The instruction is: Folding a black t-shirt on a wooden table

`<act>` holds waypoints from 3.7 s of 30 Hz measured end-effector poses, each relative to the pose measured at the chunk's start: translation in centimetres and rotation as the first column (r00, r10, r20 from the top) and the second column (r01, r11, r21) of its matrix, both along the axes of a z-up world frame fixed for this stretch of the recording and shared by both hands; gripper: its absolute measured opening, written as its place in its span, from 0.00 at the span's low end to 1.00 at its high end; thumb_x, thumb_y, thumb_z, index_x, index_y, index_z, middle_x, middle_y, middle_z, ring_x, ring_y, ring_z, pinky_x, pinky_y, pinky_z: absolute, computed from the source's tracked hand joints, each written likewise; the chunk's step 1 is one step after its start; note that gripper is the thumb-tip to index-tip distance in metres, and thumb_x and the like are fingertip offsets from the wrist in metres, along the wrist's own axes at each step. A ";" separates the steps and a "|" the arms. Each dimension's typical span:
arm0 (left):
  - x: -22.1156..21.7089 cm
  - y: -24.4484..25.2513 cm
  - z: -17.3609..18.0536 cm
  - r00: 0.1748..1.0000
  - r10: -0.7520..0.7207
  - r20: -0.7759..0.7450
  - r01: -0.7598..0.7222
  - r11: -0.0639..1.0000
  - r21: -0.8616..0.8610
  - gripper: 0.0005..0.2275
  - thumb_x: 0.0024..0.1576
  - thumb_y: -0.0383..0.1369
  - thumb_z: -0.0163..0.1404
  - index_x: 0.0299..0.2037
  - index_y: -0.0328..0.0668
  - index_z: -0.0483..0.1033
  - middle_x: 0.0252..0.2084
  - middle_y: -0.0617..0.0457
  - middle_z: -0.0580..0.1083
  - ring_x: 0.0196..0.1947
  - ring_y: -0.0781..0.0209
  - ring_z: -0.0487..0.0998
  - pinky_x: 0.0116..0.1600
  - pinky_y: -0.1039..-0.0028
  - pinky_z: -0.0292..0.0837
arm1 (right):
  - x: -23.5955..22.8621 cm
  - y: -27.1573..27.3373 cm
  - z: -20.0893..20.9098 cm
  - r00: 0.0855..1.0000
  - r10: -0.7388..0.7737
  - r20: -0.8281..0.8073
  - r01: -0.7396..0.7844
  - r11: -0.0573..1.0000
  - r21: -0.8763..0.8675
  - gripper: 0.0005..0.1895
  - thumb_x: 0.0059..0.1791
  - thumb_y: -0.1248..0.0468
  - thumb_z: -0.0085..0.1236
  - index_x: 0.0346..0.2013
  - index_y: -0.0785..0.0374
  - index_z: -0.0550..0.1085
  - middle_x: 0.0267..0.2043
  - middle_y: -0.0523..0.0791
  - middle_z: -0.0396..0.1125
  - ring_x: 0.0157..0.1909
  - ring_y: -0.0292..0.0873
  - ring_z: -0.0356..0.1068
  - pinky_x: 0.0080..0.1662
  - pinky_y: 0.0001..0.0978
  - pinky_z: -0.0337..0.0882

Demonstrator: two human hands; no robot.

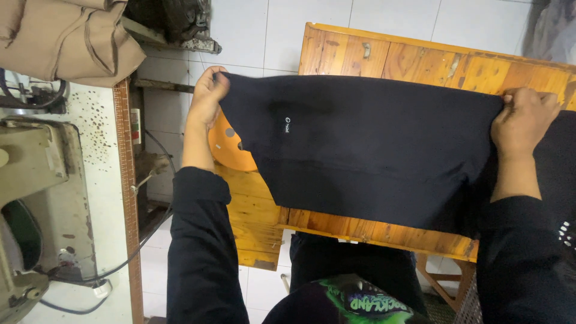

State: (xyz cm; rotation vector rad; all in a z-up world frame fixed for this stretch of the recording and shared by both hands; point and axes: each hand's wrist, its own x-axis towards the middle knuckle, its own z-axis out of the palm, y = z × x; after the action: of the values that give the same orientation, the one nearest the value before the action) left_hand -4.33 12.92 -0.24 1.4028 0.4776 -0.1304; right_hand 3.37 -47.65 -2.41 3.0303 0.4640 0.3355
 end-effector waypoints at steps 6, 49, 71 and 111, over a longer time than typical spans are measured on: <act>0.0 1.5 -2.7 0.988 0.151 -0.017 -0.143 0.959 0.246 0.05 0.50 0.29 0.52 0.29 0.49 0.68 0.23 0.66 0.58 0.25 0.77 0.54 0.33 0.89 0.52 | 0.6 -3.3 -2.5 0.997 0.036 -0.067 -0.032 0.997 0.064 0.13 0.58 0.61 0.42 0.37 0.58 0.74 0.32 0.46 0.65 0.43 0.53 0.57 0.46 0.43 0.53; -12.8 -9.0 -9.0 0.498 -0.264 -0.826 -0.088 0.932 -0.351 0.39 0.41 0.62 0.19 0.62 0.51 0.38 0.63 0.42 0.47 0.58 0.40 0.56 0.54 0.51 0.58 | 0.1 39.6 5.9 0.794 0.586 0.161 -0.607 0.754 0.249 0.09 0.44 0.61 0.51 0.33 0.65 0.70 0.38 0.51 0.59 0.47 0.52 0.57 0.44 0.42 0.57; -21.6 -5.5 -10.5 0.806 0.469 -0.362 -0.585 0.536 -0.608 0.21 0.46 0.25 0.49 0.52 0.42 0.62 0.51 0.50 0.66 0.50 0.60 0.65 0.55 0.76 0.60 | 3.0 46.0 1.1 0.744 0.461 -0.483 -0.178 0.834 0.522 0.03 0.45 0.63 0.47 0.33 0.55 0.67 0.28 0.45 0.67 0.34 0.55 0.64 0.33 0.47 0.61; -11.9 -47.5 2.2 0.425 -0.902 0.079 0.100 0.133 0.986 0.17 0.43 0.32 0.45 0.45 0.41 0.67 0.42 0.44 0.66 0.45 0.50 0.67 0.49 0.63 0.60 | -25.3 -17.7 5.3 0.936 -0.299 -0.188 0.353 0.814 0.462 0.13 0.42 0.70 0.47 0.39 0.52 0.71 0.37 0.40 0.63 0.41 0.43 0.66 0.43 0.32 0.65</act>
State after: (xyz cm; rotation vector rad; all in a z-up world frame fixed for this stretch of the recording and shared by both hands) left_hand -16.24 -34.57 1.96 2.5648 -0.9710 0.0970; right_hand -21.96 -65.35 2.84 3.5469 -0.1868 0.3061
